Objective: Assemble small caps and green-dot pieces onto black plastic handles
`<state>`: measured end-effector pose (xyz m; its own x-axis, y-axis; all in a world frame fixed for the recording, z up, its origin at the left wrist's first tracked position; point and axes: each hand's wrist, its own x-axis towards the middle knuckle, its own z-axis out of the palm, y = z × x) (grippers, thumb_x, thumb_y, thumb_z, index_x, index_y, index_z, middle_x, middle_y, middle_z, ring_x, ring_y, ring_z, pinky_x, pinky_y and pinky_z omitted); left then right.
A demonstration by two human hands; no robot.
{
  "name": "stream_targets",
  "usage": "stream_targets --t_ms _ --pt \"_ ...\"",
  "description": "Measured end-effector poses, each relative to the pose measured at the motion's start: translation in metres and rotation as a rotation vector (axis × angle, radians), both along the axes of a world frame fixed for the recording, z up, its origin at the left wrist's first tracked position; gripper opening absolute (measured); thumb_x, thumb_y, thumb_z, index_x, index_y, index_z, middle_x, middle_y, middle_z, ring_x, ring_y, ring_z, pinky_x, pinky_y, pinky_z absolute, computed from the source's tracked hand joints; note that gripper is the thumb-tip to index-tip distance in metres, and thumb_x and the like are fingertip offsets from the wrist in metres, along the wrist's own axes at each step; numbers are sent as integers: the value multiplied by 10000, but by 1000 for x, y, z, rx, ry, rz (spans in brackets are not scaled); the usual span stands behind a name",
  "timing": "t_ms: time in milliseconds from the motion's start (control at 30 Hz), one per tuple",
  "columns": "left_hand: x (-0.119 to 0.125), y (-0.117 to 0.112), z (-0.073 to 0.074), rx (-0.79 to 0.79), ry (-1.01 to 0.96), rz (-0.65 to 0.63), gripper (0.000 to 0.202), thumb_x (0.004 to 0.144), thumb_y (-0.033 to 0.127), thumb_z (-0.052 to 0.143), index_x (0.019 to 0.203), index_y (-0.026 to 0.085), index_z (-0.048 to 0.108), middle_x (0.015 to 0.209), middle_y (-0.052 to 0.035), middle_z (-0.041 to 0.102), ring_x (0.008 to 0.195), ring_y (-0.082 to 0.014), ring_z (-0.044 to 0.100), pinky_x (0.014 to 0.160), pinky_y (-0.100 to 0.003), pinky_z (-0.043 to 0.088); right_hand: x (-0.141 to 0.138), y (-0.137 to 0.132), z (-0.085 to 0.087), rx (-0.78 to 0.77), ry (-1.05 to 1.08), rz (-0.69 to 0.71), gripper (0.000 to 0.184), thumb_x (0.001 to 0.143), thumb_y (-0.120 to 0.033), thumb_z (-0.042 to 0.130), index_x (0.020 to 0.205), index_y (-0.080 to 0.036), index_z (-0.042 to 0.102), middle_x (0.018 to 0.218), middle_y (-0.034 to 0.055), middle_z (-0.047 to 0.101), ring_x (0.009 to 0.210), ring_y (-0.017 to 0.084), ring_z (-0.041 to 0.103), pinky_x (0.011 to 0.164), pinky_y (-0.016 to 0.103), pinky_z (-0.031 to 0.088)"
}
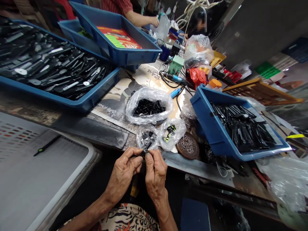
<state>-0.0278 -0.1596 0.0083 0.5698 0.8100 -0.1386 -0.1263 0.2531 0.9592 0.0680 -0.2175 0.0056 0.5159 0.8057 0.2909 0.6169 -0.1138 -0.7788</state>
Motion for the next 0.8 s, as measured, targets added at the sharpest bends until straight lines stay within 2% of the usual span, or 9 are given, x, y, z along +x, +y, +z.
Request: stream_targets --t_ms 200,367,467,800 --pt "3 0 2 -26 1 8 93 847 201 481 878 166 561 732 21 455 551 -70 439 527 -201 390 2 2 -5 27 -95 -12 208 939 -228 358 875 -172 548 754 11 509 693 139 505 644 261 402" --pt "5 1 0 12 10 18 85 856 195 467 860 183 551 784 11 460 581 -74 461 555 -202 410 4 5 -8 36 -146 -53 247 939 -212 344 729 -191 473 667 0 473 606 135 469 568 257 372" --pt "6 2 0 29 21 13 93 857 191 465 863 188 558 779 12 460 580 -78 463 555 -203 409 5 6 -9 63 -174 -76 250 932 -211 348 709 -200 460 638 -1 473 577 138 459 560 263 371" --pt "15 5 8 -54 6 15 89 846 206 474 884 177 550 630 42 411 547 -86 449 531 -197 381 7 18 -8 28 -143 -192 344 936 -297 334 624 -194 436 520 -20 430 476 124 396 490 257 346"
